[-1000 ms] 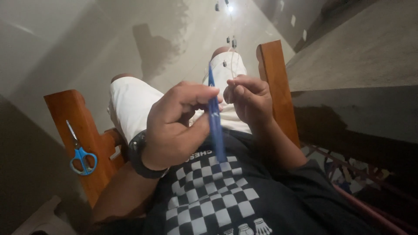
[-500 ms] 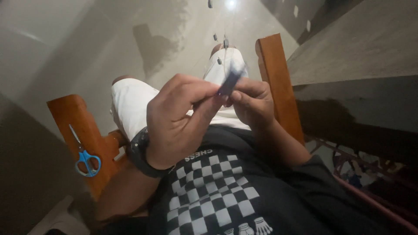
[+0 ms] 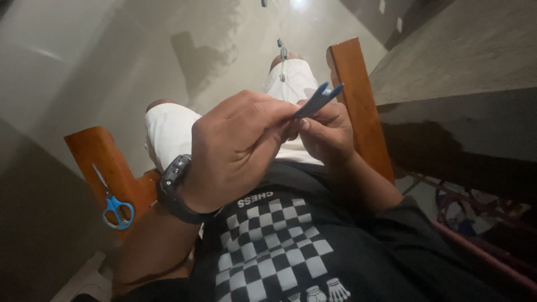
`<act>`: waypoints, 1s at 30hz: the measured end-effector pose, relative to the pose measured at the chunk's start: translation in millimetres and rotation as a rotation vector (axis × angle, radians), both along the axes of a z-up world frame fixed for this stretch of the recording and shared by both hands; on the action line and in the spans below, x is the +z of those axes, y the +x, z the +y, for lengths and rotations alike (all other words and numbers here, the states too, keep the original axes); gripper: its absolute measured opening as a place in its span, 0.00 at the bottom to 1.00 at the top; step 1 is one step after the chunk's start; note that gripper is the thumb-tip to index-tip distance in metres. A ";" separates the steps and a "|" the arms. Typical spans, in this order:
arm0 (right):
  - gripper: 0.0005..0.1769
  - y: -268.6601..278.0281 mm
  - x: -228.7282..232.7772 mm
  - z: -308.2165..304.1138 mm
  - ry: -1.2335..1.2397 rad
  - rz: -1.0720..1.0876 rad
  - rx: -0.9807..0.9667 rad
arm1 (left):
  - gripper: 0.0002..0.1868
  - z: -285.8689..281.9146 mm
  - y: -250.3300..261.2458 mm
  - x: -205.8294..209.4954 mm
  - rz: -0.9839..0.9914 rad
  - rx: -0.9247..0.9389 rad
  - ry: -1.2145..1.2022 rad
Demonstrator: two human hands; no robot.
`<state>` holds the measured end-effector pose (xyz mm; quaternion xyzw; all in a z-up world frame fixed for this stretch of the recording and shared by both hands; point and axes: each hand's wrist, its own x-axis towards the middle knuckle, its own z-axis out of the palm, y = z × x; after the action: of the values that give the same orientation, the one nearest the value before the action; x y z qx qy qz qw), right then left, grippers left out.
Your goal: Repairing or assembling a fishing net by attaching lead weights to a fishing line using a small tool.
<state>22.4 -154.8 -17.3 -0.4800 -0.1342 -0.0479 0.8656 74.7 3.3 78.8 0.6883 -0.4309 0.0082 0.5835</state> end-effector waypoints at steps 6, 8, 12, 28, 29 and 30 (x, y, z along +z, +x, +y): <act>0.06 0.7 5.5 -0.1 0.005 0.008 0.030 | 0.07 -2.3 1.8 0.1 -0.027 -0.041 0.016; 0.06 1.4 7.3 -0.6 -0.006 -0.002 0.050 | 0.07 -2.7 1.5 0.8 -0.031 -0.038 0.023; 0.06 -1.7 1.9 -1.8 -0.038 -0.008 0.013 | 0.06 -3.6 1.8 -1.3 -0.059 -0.032 0.018; 0.09 -4.8 -5.1 -4.8 0.085 0.140 0.019 | 0.03 5.6 3.4 -7.6 0.006 0.079 0.242; 0.11 -5.0 -6.6 -5.5 0.114 0.170 0.015 | 0.03 8.4 2.4 -8.6 0.101 0.078 0.298; 0.11 -4.7 -6.3 -5.9 0.114 0.171 0.014 | 0.03 11.9 3.4 -10.2 0.102 0.076 0.298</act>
<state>17.7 -160.8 -23.6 -0.4312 -0.0605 -0.0083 0.9002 78.1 15.3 68.6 0.7828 -0.3707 -0.0686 0.4951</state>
